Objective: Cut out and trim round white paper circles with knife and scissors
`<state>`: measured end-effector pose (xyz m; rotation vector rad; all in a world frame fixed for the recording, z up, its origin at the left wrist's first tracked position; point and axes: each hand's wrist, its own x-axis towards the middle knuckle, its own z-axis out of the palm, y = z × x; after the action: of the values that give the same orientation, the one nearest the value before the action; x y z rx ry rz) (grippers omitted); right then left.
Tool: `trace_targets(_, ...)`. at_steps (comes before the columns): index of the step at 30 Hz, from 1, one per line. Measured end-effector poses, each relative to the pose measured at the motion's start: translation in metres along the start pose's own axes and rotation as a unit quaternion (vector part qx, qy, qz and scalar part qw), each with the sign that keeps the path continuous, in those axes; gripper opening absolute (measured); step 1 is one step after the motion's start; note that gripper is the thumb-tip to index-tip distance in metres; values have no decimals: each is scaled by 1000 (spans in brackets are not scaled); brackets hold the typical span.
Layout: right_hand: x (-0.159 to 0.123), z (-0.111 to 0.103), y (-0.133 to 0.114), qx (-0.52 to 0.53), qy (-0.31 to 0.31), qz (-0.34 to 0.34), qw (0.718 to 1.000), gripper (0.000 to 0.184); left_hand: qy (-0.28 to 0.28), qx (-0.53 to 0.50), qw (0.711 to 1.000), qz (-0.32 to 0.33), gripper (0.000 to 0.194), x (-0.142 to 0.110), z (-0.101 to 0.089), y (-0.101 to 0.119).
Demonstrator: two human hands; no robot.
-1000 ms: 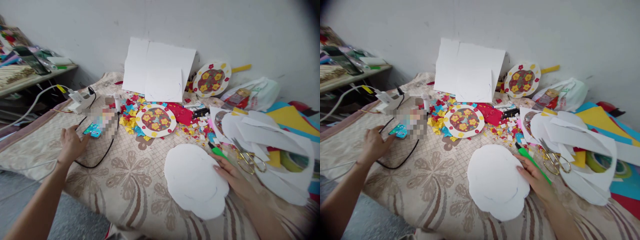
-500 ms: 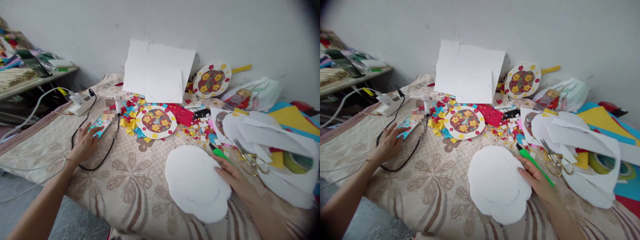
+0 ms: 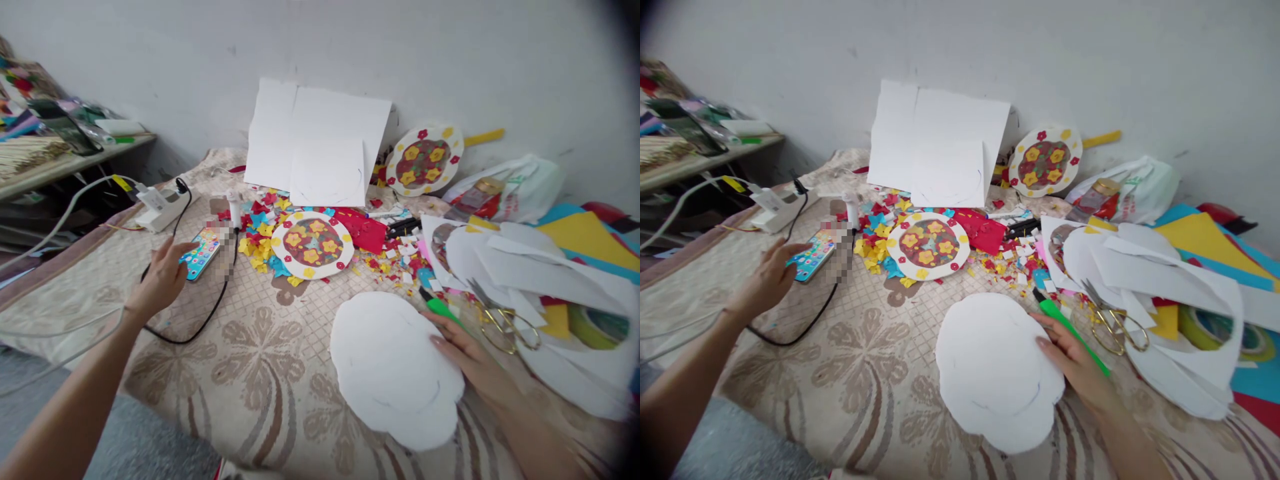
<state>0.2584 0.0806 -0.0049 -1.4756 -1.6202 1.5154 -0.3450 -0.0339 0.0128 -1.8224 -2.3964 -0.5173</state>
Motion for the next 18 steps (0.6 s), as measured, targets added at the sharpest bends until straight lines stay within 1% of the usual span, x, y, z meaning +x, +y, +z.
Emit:
trace_targets(2,0,0,-1,-3,1,-2,1000,54,-20,7,1000,13,47,2,1,0)
trace_targets(3,0,0,-1,-3,1,-1,1000,55,-20,14,1000,9,47,3,1,-2)
trace_targets(7,0,0,-1,-5,3,-2,1000,53,22,42,998,-46,52,7,-5,-12)
trace_targets(10,-1,0,0,-2,1,0,1000,52,38,46,996,-64,52,9,-11,-17)
trace_targets(14,0,0,1,-6,3,4,1000,53,21,43,998,-47,50,17,-11,-20)
trace_targets(18,0,0,0,0,6,1,1000,54,4,43,999,-19,51,37,-3,-22)
